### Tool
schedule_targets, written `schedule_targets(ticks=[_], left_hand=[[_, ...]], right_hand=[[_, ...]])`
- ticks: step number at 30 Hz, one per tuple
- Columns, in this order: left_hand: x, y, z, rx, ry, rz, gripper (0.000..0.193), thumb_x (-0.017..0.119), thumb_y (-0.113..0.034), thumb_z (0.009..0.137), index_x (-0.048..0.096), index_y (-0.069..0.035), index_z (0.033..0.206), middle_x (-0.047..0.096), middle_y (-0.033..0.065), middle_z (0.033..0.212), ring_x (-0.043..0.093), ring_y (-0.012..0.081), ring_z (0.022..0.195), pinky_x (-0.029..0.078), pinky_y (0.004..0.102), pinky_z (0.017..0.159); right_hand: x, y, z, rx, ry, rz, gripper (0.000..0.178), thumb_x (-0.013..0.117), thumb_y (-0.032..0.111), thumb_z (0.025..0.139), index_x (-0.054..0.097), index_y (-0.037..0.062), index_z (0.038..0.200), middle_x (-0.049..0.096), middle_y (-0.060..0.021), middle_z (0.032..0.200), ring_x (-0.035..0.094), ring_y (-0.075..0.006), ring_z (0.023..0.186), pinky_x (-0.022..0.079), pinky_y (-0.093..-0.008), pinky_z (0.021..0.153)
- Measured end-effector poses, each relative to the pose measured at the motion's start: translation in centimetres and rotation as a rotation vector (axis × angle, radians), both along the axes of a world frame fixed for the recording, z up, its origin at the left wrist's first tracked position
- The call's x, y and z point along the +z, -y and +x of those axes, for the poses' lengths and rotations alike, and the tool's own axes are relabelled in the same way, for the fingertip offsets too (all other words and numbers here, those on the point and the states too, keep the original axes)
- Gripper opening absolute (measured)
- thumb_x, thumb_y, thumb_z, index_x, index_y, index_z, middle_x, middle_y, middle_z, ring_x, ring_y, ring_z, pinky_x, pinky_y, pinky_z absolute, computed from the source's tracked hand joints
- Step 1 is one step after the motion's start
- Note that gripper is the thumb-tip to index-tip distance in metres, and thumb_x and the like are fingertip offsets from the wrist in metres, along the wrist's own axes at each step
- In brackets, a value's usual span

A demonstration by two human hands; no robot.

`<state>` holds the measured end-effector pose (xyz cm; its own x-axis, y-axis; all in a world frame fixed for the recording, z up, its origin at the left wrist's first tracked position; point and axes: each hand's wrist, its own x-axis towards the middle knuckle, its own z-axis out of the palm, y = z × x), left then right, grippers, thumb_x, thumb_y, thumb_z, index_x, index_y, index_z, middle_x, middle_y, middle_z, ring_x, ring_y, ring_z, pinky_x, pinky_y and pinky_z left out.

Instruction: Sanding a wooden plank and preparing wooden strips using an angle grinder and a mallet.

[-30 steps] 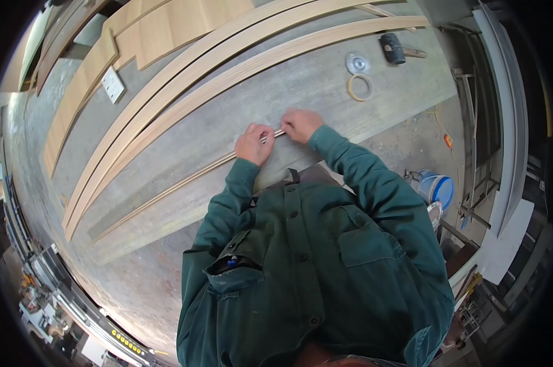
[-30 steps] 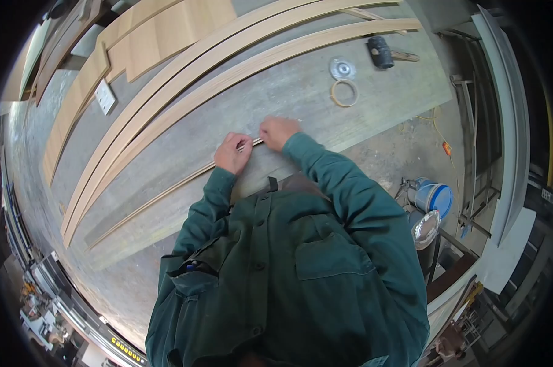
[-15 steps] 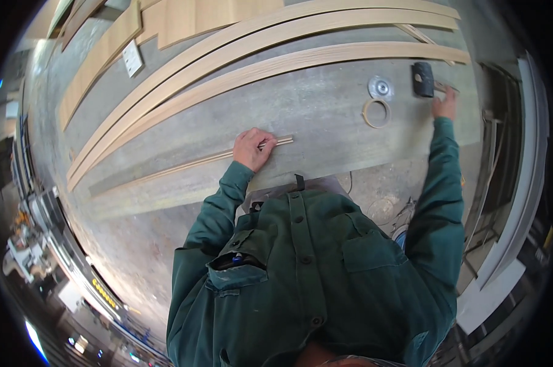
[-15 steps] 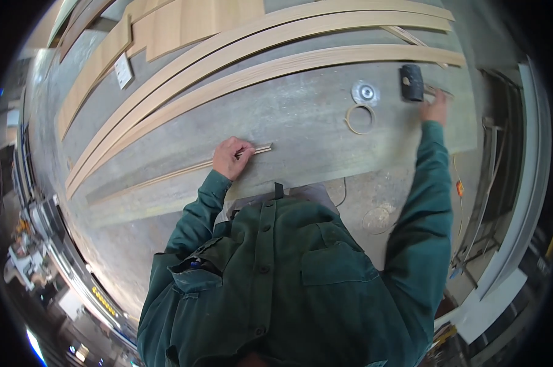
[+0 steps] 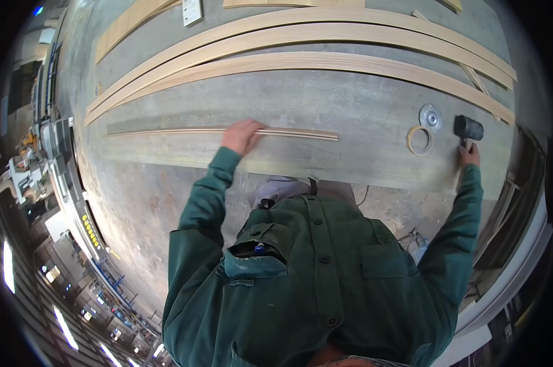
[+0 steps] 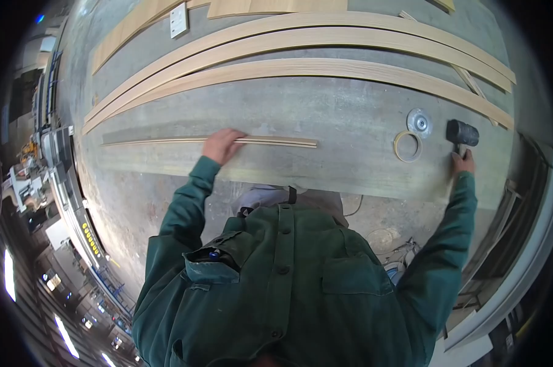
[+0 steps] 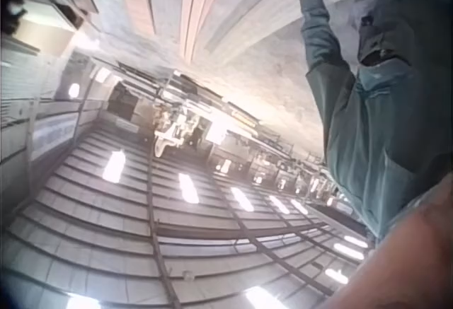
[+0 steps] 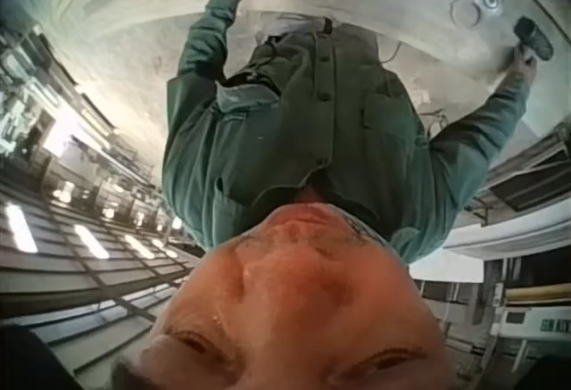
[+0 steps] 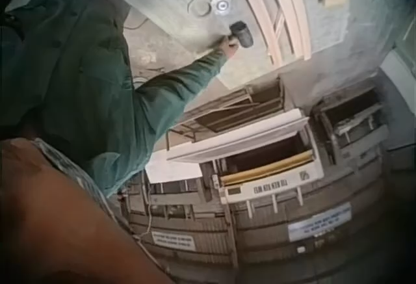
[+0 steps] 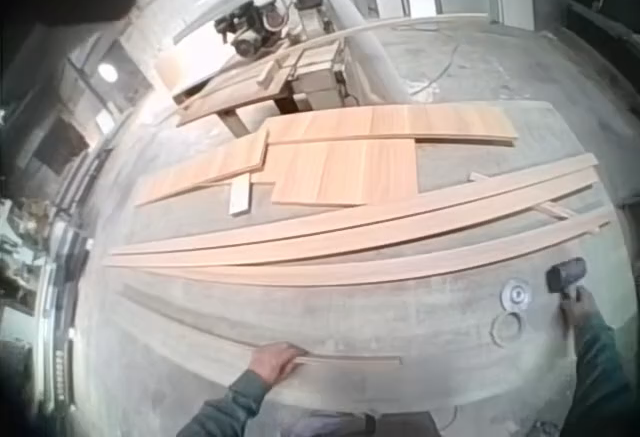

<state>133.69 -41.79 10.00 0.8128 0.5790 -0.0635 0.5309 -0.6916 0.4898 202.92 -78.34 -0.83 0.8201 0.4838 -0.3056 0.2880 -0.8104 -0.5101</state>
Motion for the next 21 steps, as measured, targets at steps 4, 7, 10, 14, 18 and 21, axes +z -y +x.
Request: schedule_targets(ticks=[4, 7, 10, 14, 18, 21], left_hand=[[0.1, -3.9, -7.4, 0.030, -0.057, 0.037, 0.020, 0.067, -0.019, 0.079, 0.065, -0.014, 0.098, 0.062, 0.0071, 0.087, 0.061, 0.0296, 0.082, 0.050, 0.0385, 0.070], [0.5, -6.5, -10.3, -0.030, -0.075, 0.005, 0.020, 0.066, -0.021, 0.081, 0.065, -0.013, 0.099, 0.061, 0.0073, 0.086, 0.060, 0.0296, 0.081, 0.049, 0.0392, 0.069], [-0.4, -8.2, -12.4, -0.115, -0.053, 0.016, 0.019, 0.065, -0.022, 0.083, 0.064, -0.014, 0.100, 0.060, 0.0068, 0.086, 0.061, 0.0288, 0.080, 0.050, 0.0392, 0.067], [-0.7, -8.7, -13.0, -0.169, 0.004, 0.036, 0.019, 0.063, -0.023, 0.084, 0.063, -0.016, 0.101, 0.060, 0.0047, 0.087, 0.061, 0.0267, 0.079, 0.050, 0.0381, 0.064], [-1.3, -8.5, -13.5, -0.185, 0.054, 0.009, 0.018, 0.062, -0.023, 0.085, 0.061, -0.017, 0.103, 0.060, 0.0032, 0.089, 0.062, 0.0254, 0.081, 0.051, 0.0373, 0.064], [-1.7, -8.5, -14.0, -0.174, 0.043, 0.011, 0.018, 0.061, -0.024, 0.086, 0.061, -0.018, 0.103, 0.060, 0.0032, 0.089, 0.063, 0.0254, 0.082, 0.052, 0.0374, 0.064]], right_hand=[[5.6, -0.6, -13.2, -0.318, -0.211, 0.351, 0.029, 0.074, 0.026, 0.079, 0.055, 0.0092, 0.095, 0.050, -0.0018, 0.063, 0.042, -0.0093, 0.043, 0.033, -0.0257, 0.037], [11.2, -3.5, -27.9, -0.337, 0.049, 0.665, 0.032, 0.073, 0.013, 0.080, 0.051, 0.0048, 0.102, 0.052, -0.0024, 0.078, 0.047, -0.0095, 0.052, 0.041, -0.0240, 0.048], [16.4, -8.2, -39.0, -0.391, -0.303, 0.564, 0.020, 0.071, 0.014, 0.083, 0.056, 0.0033, 0.090, 0.055, -0.0029, 0.065, 0.051, -0.0128, 0.046, 0.040, -0.0263, 0.042], [19.1, -12.9, -48.1, -0.368, -0.299, 0.563, 0.018, 0.074, 0.008, 0.079, 0.063, 0.0027, 0.093, 0.057, -0.0004, 0.065, 0.044, -0.0059, 0.043, 0.033, -0.0229, 0.038], [15.9, -15.3, -49.7, -0.185, -0.046, 0.603, 0.026, 0.073, 0.008, 0.080, 0.064, -0.0031, 0.102, 0.069, -0.0073, 0.088, 0.063, -0.0159, 0.070, 0.050, -0.0293, 0.063], [14.2, -17.3, -49.7, -0.029, -0.065, -0.137, 0.029, 0.072, 0.008, 0.081, 0.063, -0.0048, 0.106, 0.069, -0.0082, 0.099, 0.063, -0.0151, 0.087, 0.049, -0.0298, 0.079]])
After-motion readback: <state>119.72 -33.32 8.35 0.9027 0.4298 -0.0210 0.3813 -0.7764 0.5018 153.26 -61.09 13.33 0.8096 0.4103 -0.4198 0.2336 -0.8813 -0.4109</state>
